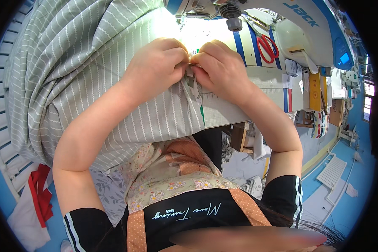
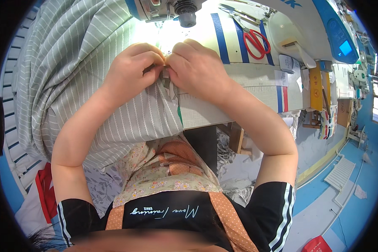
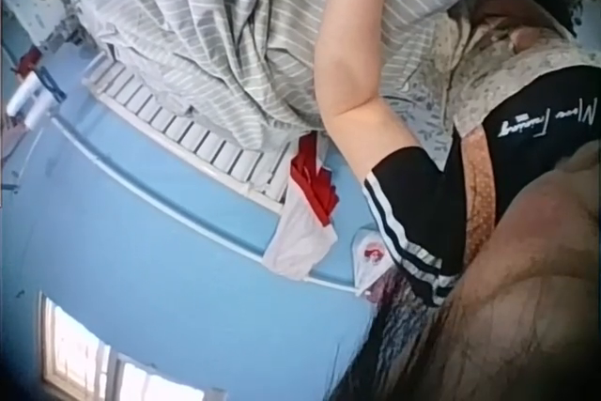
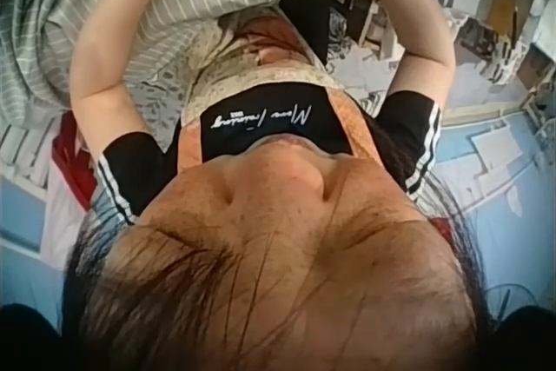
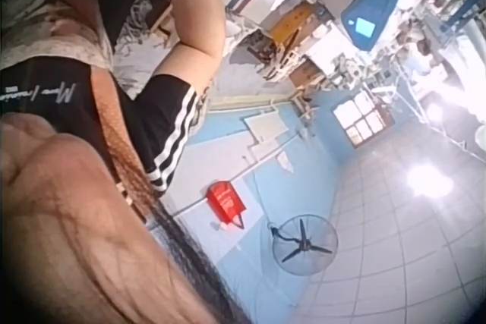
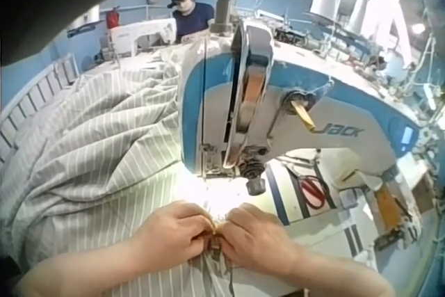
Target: Sewing a fabric pillowcase using an industrial sewing machine.
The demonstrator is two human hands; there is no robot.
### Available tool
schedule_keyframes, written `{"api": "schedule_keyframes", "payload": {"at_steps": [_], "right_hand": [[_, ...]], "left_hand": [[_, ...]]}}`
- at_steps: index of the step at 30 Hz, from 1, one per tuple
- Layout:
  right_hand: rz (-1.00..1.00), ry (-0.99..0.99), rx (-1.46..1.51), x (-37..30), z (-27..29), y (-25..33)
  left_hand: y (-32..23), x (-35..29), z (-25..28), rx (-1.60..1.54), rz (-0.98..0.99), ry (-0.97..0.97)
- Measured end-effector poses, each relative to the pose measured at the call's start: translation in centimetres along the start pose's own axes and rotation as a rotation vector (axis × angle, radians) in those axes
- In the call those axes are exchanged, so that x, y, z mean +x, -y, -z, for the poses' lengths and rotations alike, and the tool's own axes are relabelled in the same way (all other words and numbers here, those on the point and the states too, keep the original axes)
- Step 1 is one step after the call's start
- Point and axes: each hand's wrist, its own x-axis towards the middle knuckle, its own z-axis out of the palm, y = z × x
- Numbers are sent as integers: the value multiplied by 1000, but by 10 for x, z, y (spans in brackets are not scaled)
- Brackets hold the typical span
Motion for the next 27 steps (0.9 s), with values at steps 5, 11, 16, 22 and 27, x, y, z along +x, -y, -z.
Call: {"api": "schedule_keyframes", "payload": {"at_steps": [5, 11, 16, 22, 27], "right_hand": [[-57, -42, 27, 2, 2, 0], [-160, -15, 163, -1, 13, 5], [-263, 59, 136, 4, 6, 11], [-285, 147, 114, 6, 2, 11], [-296, 107, 120, 2, 2, 13]], "left_hand": [[1, 0, 0, -40, 28, 18], [1, 0, 1, -160, 155, 16], [2, 0, 3, -199, 219, 48], [2, 0, 3, -203, 231, 55], [2, 0, 3, -197, 205, 47]]}}
